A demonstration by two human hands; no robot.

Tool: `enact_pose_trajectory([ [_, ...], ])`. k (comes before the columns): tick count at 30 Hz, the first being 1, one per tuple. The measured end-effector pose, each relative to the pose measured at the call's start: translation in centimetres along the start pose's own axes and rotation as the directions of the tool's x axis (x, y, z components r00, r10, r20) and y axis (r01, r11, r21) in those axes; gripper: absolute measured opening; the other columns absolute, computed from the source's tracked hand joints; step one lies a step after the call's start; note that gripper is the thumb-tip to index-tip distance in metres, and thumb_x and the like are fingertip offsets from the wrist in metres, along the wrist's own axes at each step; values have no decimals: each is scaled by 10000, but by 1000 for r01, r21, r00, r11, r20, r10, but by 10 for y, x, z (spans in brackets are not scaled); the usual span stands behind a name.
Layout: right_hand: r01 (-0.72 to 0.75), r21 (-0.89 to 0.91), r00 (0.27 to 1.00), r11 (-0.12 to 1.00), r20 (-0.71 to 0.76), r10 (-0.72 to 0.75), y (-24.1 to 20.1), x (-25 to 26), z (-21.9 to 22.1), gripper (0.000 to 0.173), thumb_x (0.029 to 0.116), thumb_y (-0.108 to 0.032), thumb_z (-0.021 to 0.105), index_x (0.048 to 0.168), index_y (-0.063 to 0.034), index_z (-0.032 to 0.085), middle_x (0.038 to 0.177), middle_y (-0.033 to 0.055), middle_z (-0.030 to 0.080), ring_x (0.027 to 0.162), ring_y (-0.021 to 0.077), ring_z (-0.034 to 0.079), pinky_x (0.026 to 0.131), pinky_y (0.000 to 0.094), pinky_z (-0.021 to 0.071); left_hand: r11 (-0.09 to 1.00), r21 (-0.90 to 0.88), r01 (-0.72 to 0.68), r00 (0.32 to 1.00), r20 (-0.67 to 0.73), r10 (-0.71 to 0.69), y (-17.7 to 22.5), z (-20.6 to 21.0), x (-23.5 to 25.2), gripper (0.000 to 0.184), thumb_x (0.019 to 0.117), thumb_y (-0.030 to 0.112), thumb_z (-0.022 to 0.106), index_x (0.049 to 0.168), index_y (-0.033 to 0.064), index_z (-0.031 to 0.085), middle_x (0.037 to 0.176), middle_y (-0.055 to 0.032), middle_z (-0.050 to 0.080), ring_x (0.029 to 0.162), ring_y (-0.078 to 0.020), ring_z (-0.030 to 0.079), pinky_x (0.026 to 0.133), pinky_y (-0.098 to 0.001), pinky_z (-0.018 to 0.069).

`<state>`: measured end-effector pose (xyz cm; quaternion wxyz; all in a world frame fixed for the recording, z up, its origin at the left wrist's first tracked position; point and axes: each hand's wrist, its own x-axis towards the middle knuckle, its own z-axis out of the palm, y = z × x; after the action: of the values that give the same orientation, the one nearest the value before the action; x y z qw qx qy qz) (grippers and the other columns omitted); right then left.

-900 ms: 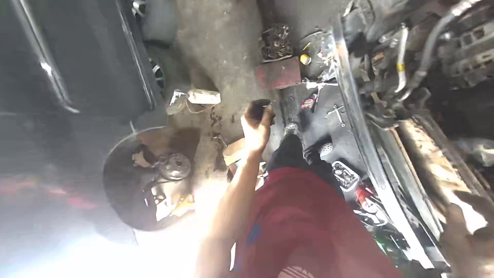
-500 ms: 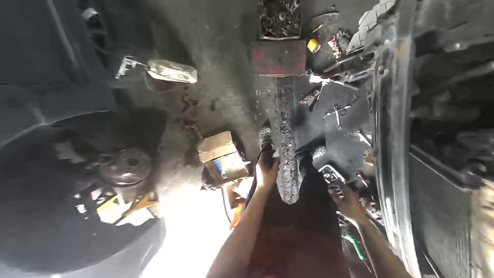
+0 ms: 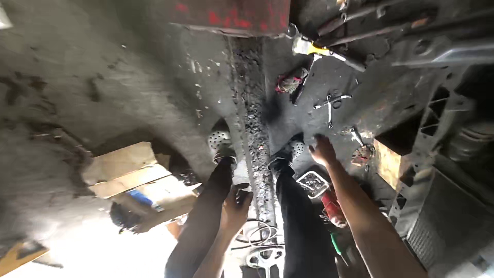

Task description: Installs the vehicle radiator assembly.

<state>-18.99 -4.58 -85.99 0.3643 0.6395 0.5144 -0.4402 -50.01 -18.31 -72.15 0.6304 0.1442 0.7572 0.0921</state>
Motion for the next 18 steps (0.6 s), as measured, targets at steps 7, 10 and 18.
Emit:
enact_pose_trajectory([
  [7, -17, -186, 963, 982, -266, -33, 48, 163, -16, 769, 1035, -418, 533, 1636, -66, 208, 1717, 164, 134, 1566, 416, 160, 1154, 666, 286, 998, 9, -68, 980, 190, 65, 22, 39, 14, 308, 929, 102, 646, 1197, -49, 639, 901, -12, 713, 789, -32, 682, 746, -235, 596],
  [10, -11, -212, 940, 977, -336, -62, 78, 165, 17, 737, 1045, -408, 485, 1617, -18, 233, 1701, 204, 166, 1561, 419, 182, 1176, 616, 300, 997, -55, -55, 967, 247, 67, 25, 46, 13, 271, 932, 62, 639, 1178, -52, 630, 912, 5, 720, 806, -31, 694, 761, -233, 604],
  [18, -291, 282, 760, 914, -512, 400, 72, 172, 29, 541, 1017, -436, 520, 1396, -56, 582, 1455, 259, 511, 1389, 427, 451, 1135, 605, 326, 992, -125, 17, 973, 233, 13, 32, 58, 19, 236, 943, 34, 621, 1169, -35, 616, 917, 29, 716, 807, -48, 705, 760, -267, 622],
])
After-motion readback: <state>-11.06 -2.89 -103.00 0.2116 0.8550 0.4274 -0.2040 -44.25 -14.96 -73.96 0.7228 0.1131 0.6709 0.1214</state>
